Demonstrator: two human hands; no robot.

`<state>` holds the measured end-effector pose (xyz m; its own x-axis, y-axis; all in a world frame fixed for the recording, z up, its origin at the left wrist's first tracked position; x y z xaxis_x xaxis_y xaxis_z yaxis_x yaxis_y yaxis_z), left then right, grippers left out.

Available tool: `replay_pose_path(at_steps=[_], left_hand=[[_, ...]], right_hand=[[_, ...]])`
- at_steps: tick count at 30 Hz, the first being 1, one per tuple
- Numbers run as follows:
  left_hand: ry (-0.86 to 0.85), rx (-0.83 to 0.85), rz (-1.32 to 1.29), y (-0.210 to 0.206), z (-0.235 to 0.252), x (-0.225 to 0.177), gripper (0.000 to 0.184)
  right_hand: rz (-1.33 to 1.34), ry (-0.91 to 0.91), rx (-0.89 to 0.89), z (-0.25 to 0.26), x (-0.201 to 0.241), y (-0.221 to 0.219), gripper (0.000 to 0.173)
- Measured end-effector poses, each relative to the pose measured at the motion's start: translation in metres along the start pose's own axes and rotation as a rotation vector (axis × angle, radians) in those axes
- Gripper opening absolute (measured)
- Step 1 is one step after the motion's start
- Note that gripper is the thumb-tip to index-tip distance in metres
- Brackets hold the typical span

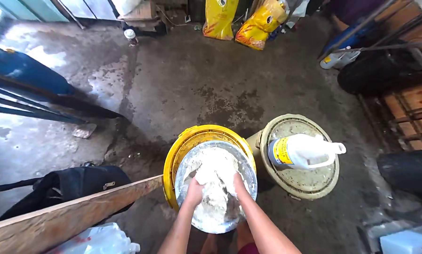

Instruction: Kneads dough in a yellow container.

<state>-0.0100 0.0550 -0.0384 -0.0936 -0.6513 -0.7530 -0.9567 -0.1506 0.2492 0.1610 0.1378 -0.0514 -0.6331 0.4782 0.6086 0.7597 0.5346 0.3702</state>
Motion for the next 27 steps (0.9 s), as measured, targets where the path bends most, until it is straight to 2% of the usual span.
replay_pose_path(at_steps=[3,5,7,9,11,13,15,16,18,19,23,27], left_hand=[[0.075,0.016,0.370,0.015,-0.005,-0.007,0.034],[0.127,0.077,0.577,0.015,-0.013,-0.007,0.039],[0.192,0.092,0.665,0.006,-0.024,0.002,0.048],[0.219,0.040,0.660,-0.011,-0.031,0.019,0.056],[0.238,-0.031,0.625,-0.026,-0.032,0.030,0.068],[0.251,-0.118,0.538,-0.035,-0.032,0.040,0.074],[0.223,-0.203,0.419,-0.038,-0.029,0.046,0.070],[0.211,-0.242,0.338,-0.038,-0.027,0.048,0.066],[0.219,-0.279,0.162,-0.043,-0.024,0.051,0.061],[0.234,-0.280,0.094,-0.047,-0.023,0.052,0.059],[0.322,-0.261,-0.093,-0.057,-0.023,0.058,0.043],[0.444,-0.254,-0.233,-0.056,-0.027,0.045,0.049]], right_hand=[[0.032,0.013,-0.048,-0.017,0.006,0.020,0.052],[-0.083,0.008,-0.062,-0.029,0.013,0.028,0.056],[-0.224,-0.039,-0.068,-0.045,0.008,0.028,0.054],[-0.392,-0.161,0.007,-0.057,-0.013,0.014,0.046],[-0.463,-0.221,0.017,-0.054,-0.043,-0.003,0.048],[-0.352,-0.201,-0.052,-0.042,-0.069,-0.017,0.059],[-0.043,-0.161,-0.150,-0.030,-0.078,-0.020,0.063],[0.156,-0.155,-0.186,-0.025,-0.078,-0.020,0.059],[0.469,-0.181,-0.176,-0.016,-0.083,-0.024,0.050],[0.523,-0.193,-0.134,-0.015,-0.084,-0.026,0.049],[0.649,-0.188,-0.032,-0.019,-0.072,-0.035,0.039],[0.397,-0.093,0.105,-0.031,-0.043,-0.029,0.054]])
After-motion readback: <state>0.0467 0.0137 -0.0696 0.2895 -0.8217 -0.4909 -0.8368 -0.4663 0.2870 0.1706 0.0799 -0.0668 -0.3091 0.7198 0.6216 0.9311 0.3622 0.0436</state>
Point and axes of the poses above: each hand's wrist, its own z-axis towards the middle knuckle, its own y-axis out of the back of the hand, x = y × z, the point moved 5 cm from there along z, towards the middle knuckle, and after that the axes turned 13 degrees about z, right-handed, at the moved point
